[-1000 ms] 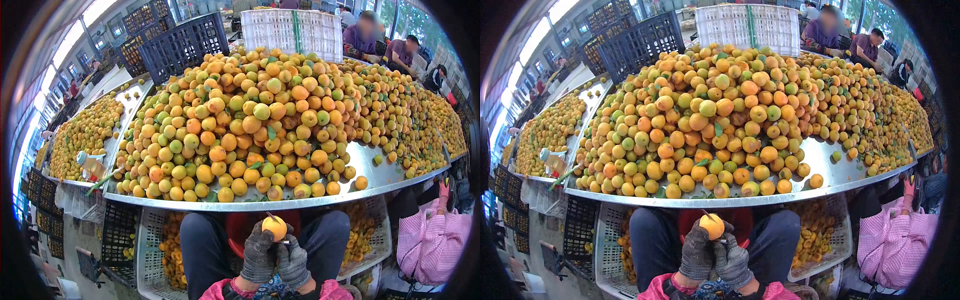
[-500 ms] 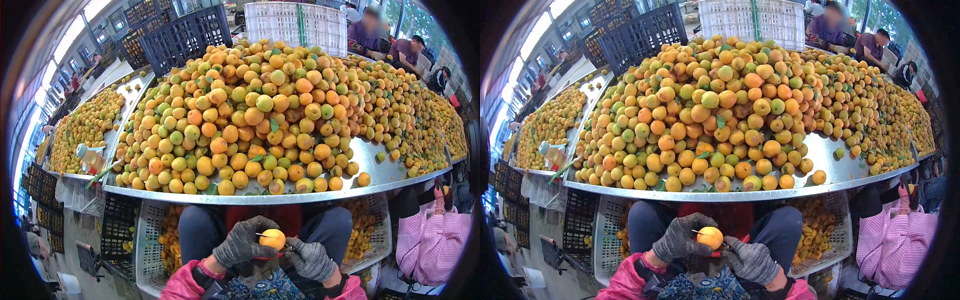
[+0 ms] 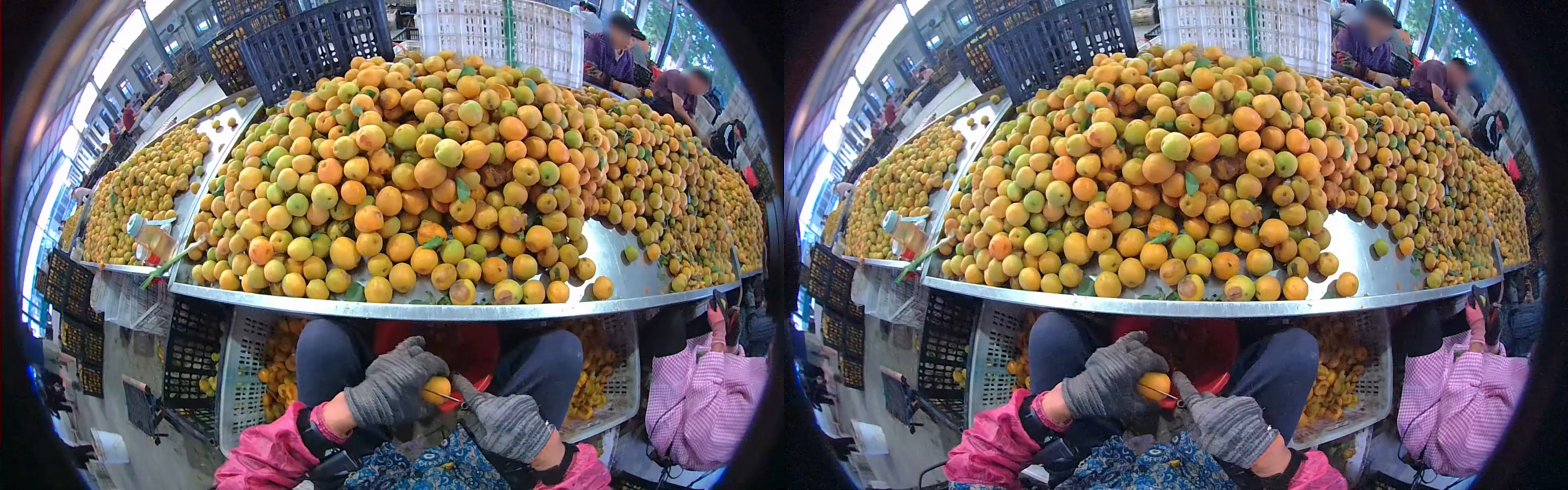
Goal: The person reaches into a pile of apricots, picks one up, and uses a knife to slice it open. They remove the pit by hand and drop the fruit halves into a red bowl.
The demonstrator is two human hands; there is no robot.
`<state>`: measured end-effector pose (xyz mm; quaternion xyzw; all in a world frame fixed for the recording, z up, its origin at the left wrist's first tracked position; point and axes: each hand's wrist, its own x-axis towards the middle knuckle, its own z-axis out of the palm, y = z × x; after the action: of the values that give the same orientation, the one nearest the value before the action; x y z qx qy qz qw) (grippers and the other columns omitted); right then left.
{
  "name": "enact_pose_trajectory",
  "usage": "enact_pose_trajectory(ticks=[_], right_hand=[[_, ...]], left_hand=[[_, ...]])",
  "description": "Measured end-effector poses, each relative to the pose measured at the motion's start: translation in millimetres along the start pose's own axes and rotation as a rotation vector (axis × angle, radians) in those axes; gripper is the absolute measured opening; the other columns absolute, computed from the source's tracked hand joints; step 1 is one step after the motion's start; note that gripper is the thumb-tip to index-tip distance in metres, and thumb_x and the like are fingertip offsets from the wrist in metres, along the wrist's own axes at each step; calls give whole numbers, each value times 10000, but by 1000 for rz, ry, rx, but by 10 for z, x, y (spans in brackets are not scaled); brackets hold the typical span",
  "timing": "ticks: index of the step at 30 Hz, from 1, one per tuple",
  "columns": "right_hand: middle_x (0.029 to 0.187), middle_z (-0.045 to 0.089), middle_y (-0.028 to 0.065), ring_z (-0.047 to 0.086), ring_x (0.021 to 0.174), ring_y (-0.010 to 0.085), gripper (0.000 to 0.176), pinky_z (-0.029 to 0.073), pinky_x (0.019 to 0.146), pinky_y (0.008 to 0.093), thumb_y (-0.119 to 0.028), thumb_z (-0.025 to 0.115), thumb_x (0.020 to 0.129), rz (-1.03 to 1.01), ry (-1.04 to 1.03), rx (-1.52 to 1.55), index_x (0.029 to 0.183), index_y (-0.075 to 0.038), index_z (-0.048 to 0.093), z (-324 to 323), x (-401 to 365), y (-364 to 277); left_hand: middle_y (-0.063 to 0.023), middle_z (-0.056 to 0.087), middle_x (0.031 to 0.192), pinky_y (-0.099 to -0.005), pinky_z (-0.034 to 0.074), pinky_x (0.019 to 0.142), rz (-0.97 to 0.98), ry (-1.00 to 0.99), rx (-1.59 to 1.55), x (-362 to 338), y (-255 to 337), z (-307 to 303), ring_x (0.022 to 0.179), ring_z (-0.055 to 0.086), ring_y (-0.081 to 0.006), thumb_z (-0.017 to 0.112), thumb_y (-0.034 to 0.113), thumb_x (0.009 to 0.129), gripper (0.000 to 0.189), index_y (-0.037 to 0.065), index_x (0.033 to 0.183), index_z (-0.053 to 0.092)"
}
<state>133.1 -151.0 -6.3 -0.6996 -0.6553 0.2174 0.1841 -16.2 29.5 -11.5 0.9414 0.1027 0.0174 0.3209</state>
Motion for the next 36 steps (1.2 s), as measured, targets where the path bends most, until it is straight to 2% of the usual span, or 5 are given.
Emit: enact_pose_trajectory(ticks=[5, 8, 13, 23, 36], right_hand=[[603, 569, 97, 568, 482, 281, 755, 403, 420, 401, -295, 605, 850, 16, 9, -96, 1476, -40, 267, 172, 112, -49], [639, 603, 147, 607, 523, 312, 654, 449, 461, 416, -283, 570, 896, 127, 187, 82, 1428, 14, 331, 238, 79, -10], [616, 589, 191, 597, 503, 361, 619, 457, 475, 450, -313, 551, 928, 116, 321, 341, 1424, 0, 353, 502, 47, 69], [1285, 554, 216, 584, 1160, 320, 645, 466, 943, 352, -208, 580, 926, 204, -48, 648, 1468, -56, 265, 311, 99, 104], [815, 609, 18, 535, 626, 40, 596, 419, 522, 168, -390, 678, 864, 529, -291, 1574, 1293, -12, 509, 33, 129, 287]], left_hand=[[-115, 633, 1019, -466, 330, 1092, 138, -182, 524, 107, 238, 26, 1072, 576, -314, 794, 276, 574, 570, 88, 1080, 610], [-132, 620, 1068, -443, 420, 1017, 54, 419, 117, 34, 302, -159, 1057, 600, -287, 816, 278, 625, 640, 56, 1172, 570], [-150, 652, 1053, -348, 527, 821, -319, 448, -622, -98, 373, 326, 961, 659, -220, 829, 320, 717, 681, 24, 1236, 502], [-109, 694, 890, -330, 548, 702, -458, 410, -646, -165, 271, 578, 779, 691, -228, 804, 327, 748, 535, 48, 1147, 582], [-117, 663, 1100, -336, 502, 888, -358, 321, -932, -224, 85, 386, 994, 638, -193, 793, 273, 742, 555, 19, 1192, 592]])
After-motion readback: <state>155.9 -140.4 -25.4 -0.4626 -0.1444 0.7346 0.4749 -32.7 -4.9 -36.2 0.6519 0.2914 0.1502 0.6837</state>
